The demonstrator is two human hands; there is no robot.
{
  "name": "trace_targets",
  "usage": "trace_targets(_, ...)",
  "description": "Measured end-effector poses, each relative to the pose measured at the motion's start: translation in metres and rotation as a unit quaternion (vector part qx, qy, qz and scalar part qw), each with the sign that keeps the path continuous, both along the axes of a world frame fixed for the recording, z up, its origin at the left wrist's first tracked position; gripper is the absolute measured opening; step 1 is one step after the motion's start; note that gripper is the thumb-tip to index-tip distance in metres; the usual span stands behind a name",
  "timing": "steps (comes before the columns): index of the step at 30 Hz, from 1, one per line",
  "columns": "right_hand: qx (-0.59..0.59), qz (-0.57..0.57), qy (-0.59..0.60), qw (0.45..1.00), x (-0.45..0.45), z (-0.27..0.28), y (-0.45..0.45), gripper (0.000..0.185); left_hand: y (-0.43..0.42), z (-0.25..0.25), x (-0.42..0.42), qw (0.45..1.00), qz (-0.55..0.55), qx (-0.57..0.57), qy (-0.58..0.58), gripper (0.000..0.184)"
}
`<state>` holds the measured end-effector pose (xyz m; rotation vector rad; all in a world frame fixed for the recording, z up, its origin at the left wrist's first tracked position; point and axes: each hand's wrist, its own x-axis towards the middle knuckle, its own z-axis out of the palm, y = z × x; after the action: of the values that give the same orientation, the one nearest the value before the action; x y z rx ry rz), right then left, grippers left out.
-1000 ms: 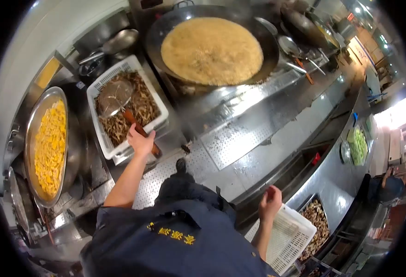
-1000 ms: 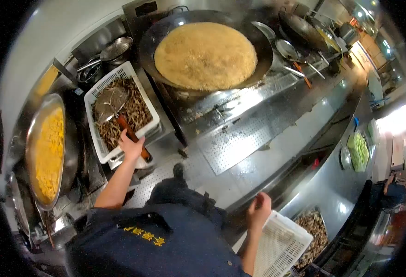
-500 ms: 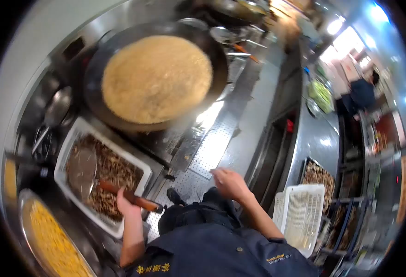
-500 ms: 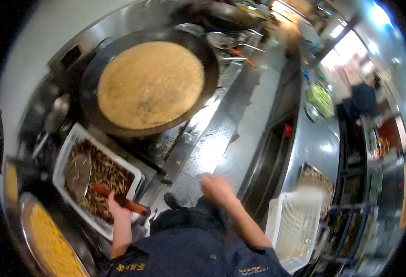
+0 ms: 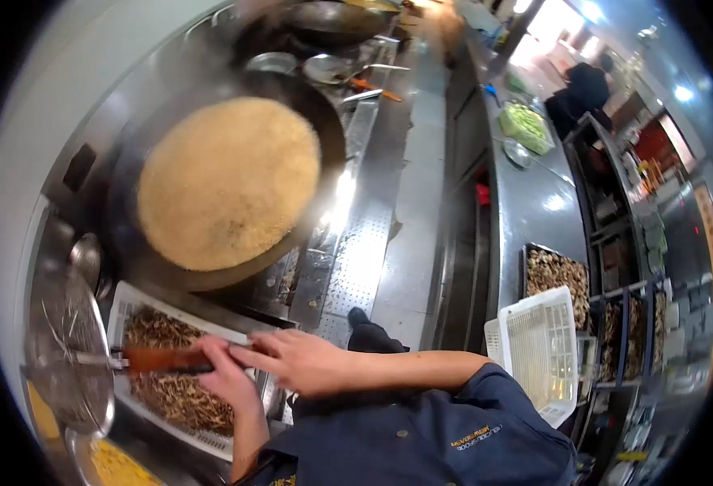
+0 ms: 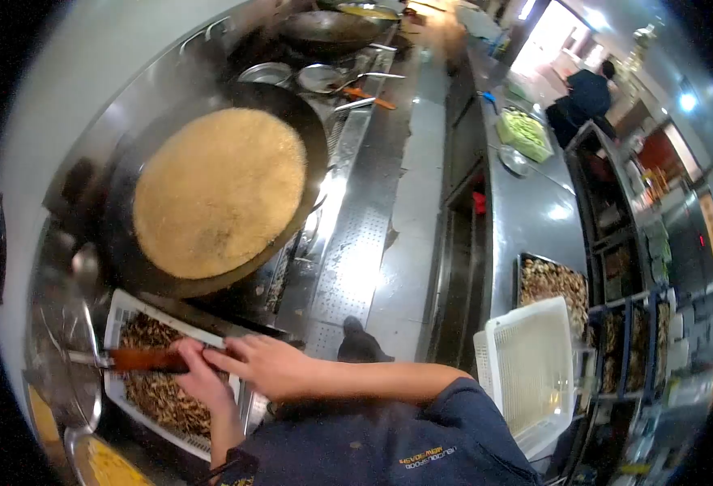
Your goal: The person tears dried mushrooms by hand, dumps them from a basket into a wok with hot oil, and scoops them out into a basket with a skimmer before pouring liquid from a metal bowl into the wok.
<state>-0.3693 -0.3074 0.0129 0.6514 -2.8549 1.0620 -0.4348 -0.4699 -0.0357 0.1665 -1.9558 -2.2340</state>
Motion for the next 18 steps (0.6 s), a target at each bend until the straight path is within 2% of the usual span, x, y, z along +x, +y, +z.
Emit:
trace_targets(1,0.027,-0.018,-0.006,0.999,-0.007,-0.002,0.002,0.068,0.018,0.018,-0.002,1.0,-0.025,0.006,-0.002,0.011)
trace_targets(2,0.02,-0.045,-0.015,0.999,-0.013,0.001,0.01,0.066,0.025,0.024,-0.005,0.988,-0.123,-0.043,0.082,0.009)
trace_targets(3,-0.039,-0.086,-0.093,0.991,-0.021,0.006,0.021,0.067,0.03,0.017,-0.01,0.974,-0.222,0.011,0.039,0.027)
trace_targets(4,-0.093,-0.124,-0.173,0.973,-0.029,0.019,0.036,0.068,0.041,0.019,-0.017,0.95,-0.245,-0.1,0.167,0.06)
trace_targets(5,-0.12,-0.128,-0.149,0.973,-0.036,0.019,0.053,0.072,0.053,0.029,-0.015,0.941,-0.26,-0.135,0.171,0.087)
trace_targets(6,-0.147,-0.128,-0.129,0.972,-0.04,0.019,0.069,0.075,0.066,0.033,-0.01,0.947,-0.283,-0.08,0.127,0.097)
trace_targets(7,-0.182,-0.131,-0.1,0.969,-0.042,0.019,0.084,0.08,0.075,0.033,-0.007,0.949,-0.277,-0.105,0.111,0.101)
trace_targets(8,-0.228,-0.129,-0.132,0.956,-0.046,0.017,0.101,0.08,0.082,0.033,-0.004,0.95,-0.269,-0.13,0.094,0.105)
trace_targets(10,-0.207,-0.091,-0.199,0.954,-0.063,0.037,0.135,0.072,0.094,0.027,-0.005,0.939,-0.249,-0.198,0.134,0.115)
trace_targets(11,-0.198,-0.058,-0.148,0.967,-0.072,0.02,0.152,0.07,0.1,0.021,-0.005,0.936,-0.206,-0.235,0.163,0.112)
trace_targets(12,-0.244,-0.086,-0.286,0.923,-0.086,0.023,0.164,0.072,0.103,0.008,-0.01,0.935,-0.202,-0.232,0.177,0.111)
trace_targets(13,-0.279,-0.132,-0.408,0.859,-0.1,0.027,0.177,0.073,0.11,0.005,-0.01,0.958,-0.179,-0.181,0.136,0.108)
trace_targets(15,-0.361,-0.162,-0.505,0.767,-0.129,0.021,0.202,0.072,0.119,0.012,-0.004,0.988,-0.134,-0.072,0.037,0.102)
trace_targets(16,-0.374,-0.179,-0.515,0.75,-0.144,0.023,0.213,0.061,0.117,0.012,-0.003,0.991,-0.107,-0.078,0.037,0.102)
trace_targets(18,-0.389,-0.17,-0.534,0.732,-0.18,0.008,0.257,0.048,0.114,0.002,-0.004,0.999,-0.029,0.016,-0.037,0.098)
